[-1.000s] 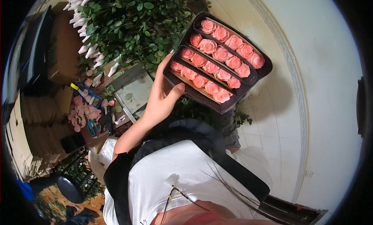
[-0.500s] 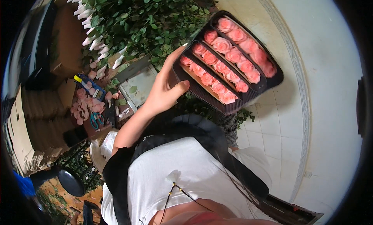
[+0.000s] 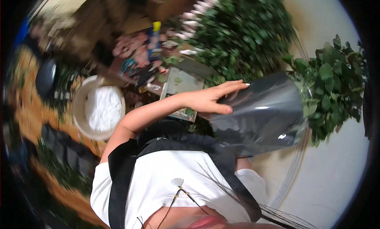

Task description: The person arranges roses into a specialized foam holder and then wraps the completed arrangement in black paper.

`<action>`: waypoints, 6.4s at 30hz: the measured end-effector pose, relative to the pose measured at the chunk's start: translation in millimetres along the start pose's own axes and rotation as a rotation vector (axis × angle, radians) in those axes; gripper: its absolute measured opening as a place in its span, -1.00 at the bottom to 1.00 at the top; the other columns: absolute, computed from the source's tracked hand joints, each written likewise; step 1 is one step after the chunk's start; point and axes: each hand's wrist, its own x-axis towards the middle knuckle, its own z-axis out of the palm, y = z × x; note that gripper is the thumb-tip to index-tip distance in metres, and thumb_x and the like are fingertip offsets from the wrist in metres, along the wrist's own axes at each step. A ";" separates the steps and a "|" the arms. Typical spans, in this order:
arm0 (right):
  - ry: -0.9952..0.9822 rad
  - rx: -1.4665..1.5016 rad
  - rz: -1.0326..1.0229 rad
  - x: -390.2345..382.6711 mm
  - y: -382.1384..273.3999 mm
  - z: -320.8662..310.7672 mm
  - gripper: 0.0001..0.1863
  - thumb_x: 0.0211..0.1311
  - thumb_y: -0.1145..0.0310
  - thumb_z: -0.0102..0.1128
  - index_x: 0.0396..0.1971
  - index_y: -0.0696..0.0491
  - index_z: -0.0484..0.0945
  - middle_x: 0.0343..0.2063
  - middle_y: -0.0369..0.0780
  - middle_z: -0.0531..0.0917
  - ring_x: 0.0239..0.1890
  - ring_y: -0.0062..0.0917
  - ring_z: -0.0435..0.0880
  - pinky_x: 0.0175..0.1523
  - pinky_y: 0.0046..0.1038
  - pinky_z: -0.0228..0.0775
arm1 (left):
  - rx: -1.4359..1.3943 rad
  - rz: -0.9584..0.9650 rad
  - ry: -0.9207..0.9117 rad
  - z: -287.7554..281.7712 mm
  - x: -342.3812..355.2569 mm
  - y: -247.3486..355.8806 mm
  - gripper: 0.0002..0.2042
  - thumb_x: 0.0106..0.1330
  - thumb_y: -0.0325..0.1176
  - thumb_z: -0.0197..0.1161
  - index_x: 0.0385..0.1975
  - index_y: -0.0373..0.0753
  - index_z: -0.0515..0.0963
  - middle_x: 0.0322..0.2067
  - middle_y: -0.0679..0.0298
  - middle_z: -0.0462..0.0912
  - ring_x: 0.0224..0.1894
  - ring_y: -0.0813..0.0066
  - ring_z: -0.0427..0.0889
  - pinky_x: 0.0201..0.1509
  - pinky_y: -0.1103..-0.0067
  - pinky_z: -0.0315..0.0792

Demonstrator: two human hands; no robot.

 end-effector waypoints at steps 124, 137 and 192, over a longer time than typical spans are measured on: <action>-0.874 -0.420 -0.172 119.8 72.0 141.8 -0.23 0.43 0.43 0.31 0.55 -0.02 0.14 0.09 -0.18 0.65 0.06 -0.51 0.65 0.20 -0.43 0.52 | 0.713 -0.671 0.892 -38.4 -36.7 -39.1 -0.46 0.33 -0.30 0.43 0.28 -0.32 0.48 -0.01 0.23 0.59 0.01 0.43 0.66 0.04 0.51 0.60; -0.930 -0.339 0.180 180.4 19.7 111.9 -0.20 0.42 0.25 0.36 0.55 -0.08 0.14 -0.03 -0.31 0.63 -0.08 -0.58 0.63 0.02 -0.52 0.57 | 0.510 -0.812 0.703 -22.4 71.0 -94.2 -0.31 0.30 -0.34 0.47 0.37 -0.38 0.27 0.04 0.03 0.65 0.02 0.27 0.72 0.10 0.37 0.63; -0.776 -1.177 -0.249 84.0 132.6 138.4 -0.47 0.47 0.39 0.20 0.40 0.07 0.40 0.03 -0.04 0.72 0.04 -0.35 0.73 0.13 -0.36 0.55 | 1.628 -1.330 0.858 -157.7 -232.0 -124.5 -0.38 0.27 0.08 0.36 0.12 -0.33 0.52 -0.07 -0.02 0.62 0.00 -0.02 0.62 -0.07 0.17 0.60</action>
